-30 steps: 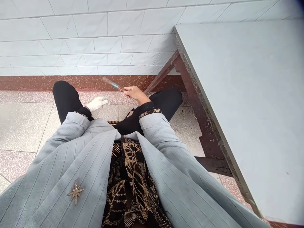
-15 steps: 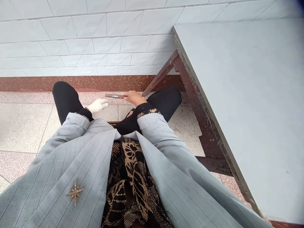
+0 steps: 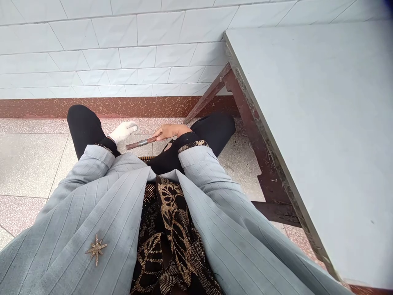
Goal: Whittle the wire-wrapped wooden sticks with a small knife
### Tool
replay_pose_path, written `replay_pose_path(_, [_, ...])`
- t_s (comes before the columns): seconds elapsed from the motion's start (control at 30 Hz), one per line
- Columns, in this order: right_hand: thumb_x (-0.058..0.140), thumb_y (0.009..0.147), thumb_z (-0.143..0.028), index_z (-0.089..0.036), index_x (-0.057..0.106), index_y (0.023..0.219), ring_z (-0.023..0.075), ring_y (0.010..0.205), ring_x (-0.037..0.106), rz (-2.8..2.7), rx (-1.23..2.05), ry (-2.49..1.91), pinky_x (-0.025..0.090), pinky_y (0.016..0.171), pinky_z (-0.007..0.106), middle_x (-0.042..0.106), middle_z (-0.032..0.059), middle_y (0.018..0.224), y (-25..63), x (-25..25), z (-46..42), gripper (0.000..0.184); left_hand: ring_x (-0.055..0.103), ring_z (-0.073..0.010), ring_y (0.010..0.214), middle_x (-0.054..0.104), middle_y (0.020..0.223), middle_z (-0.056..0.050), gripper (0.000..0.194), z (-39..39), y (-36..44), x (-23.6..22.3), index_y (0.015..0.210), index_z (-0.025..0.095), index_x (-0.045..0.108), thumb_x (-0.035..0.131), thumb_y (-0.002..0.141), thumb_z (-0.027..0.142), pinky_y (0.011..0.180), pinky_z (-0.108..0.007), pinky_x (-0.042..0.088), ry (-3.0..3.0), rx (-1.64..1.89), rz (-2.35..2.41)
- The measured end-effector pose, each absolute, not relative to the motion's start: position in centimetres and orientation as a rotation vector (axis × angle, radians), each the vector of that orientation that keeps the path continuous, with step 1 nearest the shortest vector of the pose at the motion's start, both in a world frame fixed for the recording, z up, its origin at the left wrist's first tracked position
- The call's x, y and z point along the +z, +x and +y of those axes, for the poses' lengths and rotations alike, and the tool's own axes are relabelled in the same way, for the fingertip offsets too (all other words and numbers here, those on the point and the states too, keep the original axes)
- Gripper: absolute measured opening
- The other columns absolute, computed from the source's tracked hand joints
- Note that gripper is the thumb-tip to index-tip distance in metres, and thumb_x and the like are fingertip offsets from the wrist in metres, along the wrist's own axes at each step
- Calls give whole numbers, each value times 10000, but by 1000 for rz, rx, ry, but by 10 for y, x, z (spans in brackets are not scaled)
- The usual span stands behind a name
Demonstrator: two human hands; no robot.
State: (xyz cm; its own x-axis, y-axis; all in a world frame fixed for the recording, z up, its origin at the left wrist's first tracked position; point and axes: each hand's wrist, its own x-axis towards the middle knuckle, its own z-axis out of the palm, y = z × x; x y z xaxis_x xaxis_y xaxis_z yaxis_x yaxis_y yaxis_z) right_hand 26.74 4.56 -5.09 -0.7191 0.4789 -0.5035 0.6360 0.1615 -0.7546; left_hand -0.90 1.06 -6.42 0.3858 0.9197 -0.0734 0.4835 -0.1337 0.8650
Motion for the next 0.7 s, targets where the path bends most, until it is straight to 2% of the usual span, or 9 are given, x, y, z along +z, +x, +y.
replay_pose_path(0.13, [838,736,-337,-207,786,1203,84,604,522,2332,-2093,1046,425,627,223,682,-37,710,271,-37,40,487,441,-86,546,567,668,-2,249,9,-10,-63,909,136,655,631,926,383,530,-218,354,1604,644,1151])
replay_pose_path(0.2, [789,805,-280,-185,754,1247,80,617,522,2418,-2300,1242,432,636,216,659,-43,710,271,-34,38,454,439,-83,541,549,664,0,316,7,-10,-64,927,141,666,606,948,450,509,-209,342,1585,611,1041])
replay_pose_path(0.3, [681,888,-141,-127,723,1244,71,582,496,2327,-2492,1732,401,579,193,601,-41,666,269,-37,40,359,437,-82,546,506,640,11,330,5,-9,-68,911,148,670,565,970,455,499,-199,324,1605,583,973])
replay_pose_path(0.43, [608,934,-82,-109,707,1211,66,501,433,2134,-2350,2201,349,492,188,557,-41,627,265,-45,46,295,431,-84,548,496,634,15,297,5,-10,-72,907,150,667,531,983,403,497,-201,302,1644,570,991])
replay_pose_path(0.7, [603,949,-115,-99,705,1200,65,494,427,2120,-2122,2400,366,505,197,565,-23,642,265,-48,51,272,456,-93,581,503,650,14,271,3,-10,-69,910,144,673,520,978,357,555,-212,345,1742,574,987])
